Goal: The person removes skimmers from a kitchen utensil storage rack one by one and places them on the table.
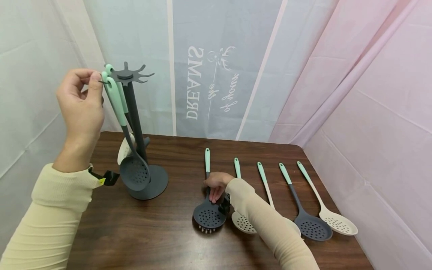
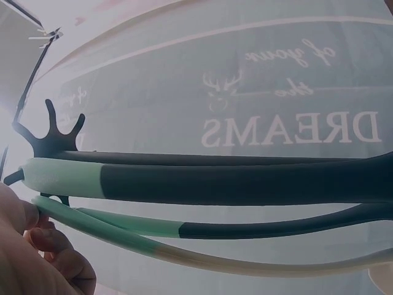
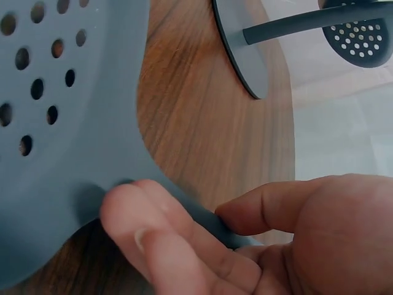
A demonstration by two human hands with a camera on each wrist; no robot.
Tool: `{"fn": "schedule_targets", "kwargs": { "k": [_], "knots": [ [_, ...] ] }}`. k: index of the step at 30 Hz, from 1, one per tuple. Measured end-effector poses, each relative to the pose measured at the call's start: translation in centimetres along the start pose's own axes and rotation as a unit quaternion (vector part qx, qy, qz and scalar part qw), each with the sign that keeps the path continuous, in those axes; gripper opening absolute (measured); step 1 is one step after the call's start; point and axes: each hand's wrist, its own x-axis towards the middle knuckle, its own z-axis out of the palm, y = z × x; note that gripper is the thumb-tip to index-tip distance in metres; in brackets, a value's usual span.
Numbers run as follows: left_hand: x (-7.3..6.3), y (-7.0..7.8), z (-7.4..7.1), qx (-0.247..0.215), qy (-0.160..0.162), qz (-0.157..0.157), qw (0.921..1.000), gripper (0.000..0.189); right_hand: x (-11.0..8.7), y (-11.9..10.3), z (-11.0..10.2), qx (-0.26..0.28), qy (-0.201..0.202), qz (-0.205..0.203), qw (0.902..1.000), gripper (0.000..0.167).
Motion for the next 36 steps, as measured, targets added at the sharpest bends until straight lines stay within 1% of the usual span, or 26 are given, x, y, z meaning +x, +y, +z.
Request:
{"fn": "schedule_targets", "kwargs": {
  "k": [4,7,11,14,18,21,25,29,33,36],
  "knots": [
    [0.0,0.0,0.02,-0.002,-0.001,-0.001,1.0,0.009,-0.11,0.02,0.1,-0.01,0.0,-0.001,0.9999,0.057],
    [-0.02,0.01,0.02,-0.003,-0.001,-0.001,1.0,0.009,-0.2,-0.02,0.09,-0.028,0.003,-0.008,0.9996,0.057],
    [-0.05,0.08,0.01,0.007,0.0,-0.001,1.0,0.009,-0.3,-0.11,0.01,-0.062,0.021,-0.017,0.9977,0.054],
    [0.0,0.15,0.04,0.016,0.0,-0.001,0.9999,0.009,-0.35,-0.15,0.05,-0.086,0.043,-0.018,0.9952,0.052],
    [-0.02,0.16,0.09,0.04,-0.004,0.001,0.9992,0.009,-0.26,-0.02,0.31,-0.118,0.066,-0.018,0.9907,0.049],
    [-0.18,0.1,0.08,0.063,-0.009,0.002,0.9979,0.01,-0.09,0.15,0.57,-0.139,0.07,-0.018,0.9877,0.049],
    [-0.3,0.09,0.05,0.078,-0.013,0.002,0.9969,0.011,0.06,0.22,0.68,-0.154,0.07,-0.017,0.9854,0.051],
    [-0.29,0.17,0.1,0.069,-0.013,0.002,0.9976,0.01,0.13,0.18,0.61,-0.172,0.08,-0.011,0.9819,0.05],
    [-0.29,0.21,0.11,0.058,-0.009,0.001,0.9983,0.01,0.0,0.0,0.57,-0.184,0.105,-0.007,0.9773,0.043],
    [-0.23,0.19,0.09,0.038,-0.006,0.003,0.9992,0.01,-0.16,-0.2,0.57,-0.19,0.119,-0.012,0.9745,0.04]
  ]
}}
